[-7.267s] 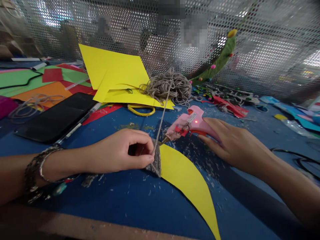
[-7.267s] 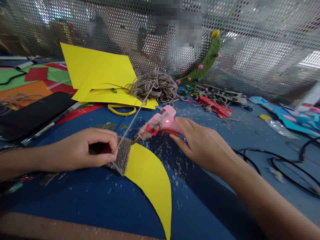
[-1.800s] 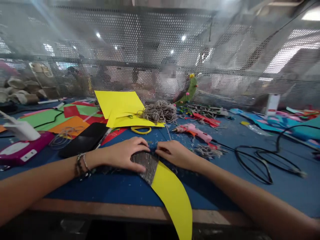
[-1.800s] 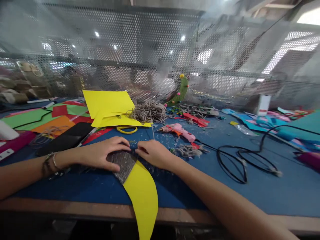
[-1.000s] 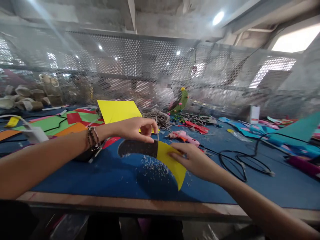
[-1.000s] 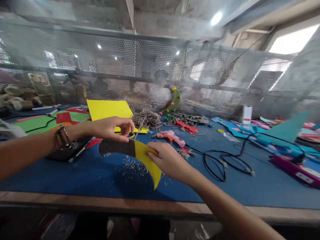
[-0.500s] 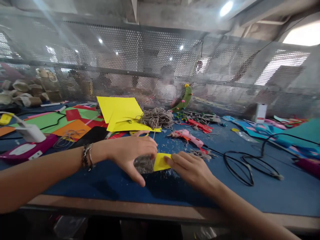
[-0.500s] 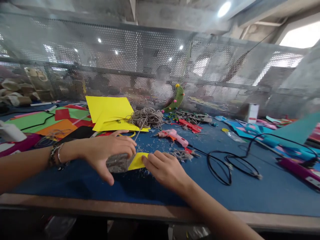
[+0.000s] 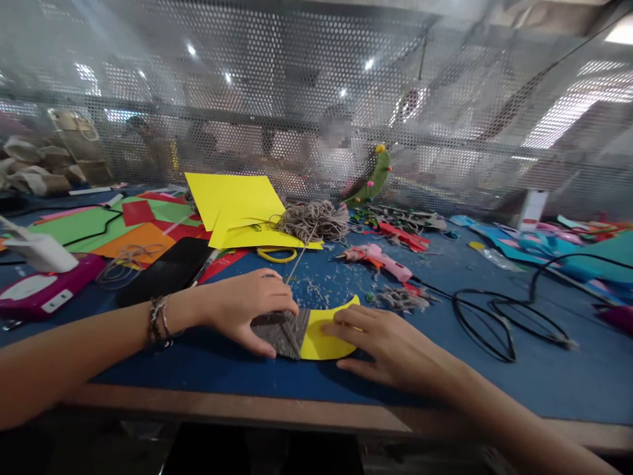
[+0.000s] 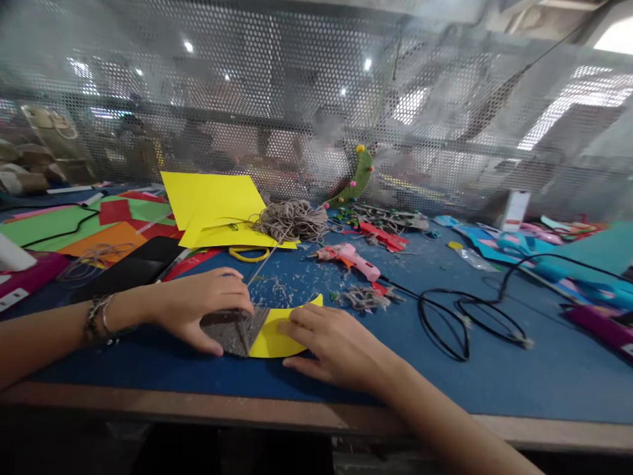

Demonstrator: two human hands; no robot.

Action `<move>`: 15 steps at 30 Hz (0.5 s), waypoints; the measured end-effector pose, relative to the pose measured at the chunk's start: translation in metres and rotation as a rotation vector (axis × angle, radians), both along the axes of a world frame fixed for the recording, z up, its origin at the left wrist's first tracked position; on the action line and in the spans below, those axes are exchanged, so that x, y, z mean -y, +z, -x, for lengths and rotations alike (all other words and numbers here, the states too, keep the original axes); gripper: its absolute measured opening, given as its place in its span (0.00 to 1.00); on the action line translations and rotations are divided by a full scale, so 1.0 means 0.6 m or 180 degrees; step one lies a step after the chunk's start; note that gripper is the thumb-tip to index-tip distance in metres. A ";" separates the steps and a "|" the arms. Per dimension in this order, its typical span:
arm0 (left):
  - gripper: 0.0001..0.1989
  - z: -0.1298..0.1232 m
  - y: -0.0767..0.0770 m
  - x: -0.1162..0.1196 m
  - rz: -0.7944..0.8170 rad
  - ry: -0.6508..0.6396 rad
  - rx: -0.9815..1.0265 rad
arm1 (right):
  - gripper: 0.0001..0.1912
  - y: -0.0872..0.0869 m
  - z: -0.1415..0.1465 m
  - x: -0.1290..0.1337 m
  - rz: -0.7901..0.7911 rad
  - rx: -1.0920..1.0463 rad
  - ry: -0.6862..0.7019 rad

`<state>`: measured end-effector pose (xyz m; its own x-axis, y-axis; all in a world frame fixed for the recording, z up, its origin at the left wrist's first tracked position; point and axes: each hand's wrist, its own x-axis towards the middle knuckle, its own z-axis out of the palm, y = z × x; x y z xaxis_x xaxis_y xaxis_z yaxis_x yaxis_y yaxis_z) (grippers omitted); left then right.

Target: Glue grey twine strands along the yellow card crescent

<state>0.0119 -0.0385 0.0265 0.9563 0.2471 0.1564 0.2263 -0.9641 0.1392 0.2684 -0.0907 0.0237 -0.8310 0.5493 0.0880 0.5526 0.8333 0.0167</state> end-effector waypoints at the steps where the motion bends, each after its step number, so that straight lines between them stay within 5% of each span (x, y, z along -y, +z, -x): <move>1: 0.21 -0.001 -0.001 0.003 -0.0028 0.0014 -0.0047 | 0.17 0.005 -0.006 -0.008 0.0113 -0.0080 -0.0079; 3: 0.16 -0.004 -0.003 0.009 -0.0089 0.0071 -0.0152 | 0.16 0.017 -0.025 -0.035 0.0207 -0.0281 -0.0365; 8: 0.12 -0.003 -0.011 0.021 -0.0268 0.0055 -0.0112 | 0.19 0.034 -0.107 -0.130 -0.0419 -0.0341 -0.1948; 15: 0.14 0.004 -0.030 0.024 -0.0329 0.0081 0.0180 | 0.18 -0.003 -0.162 -0.178 -0.0208 -0.0332 -0.2103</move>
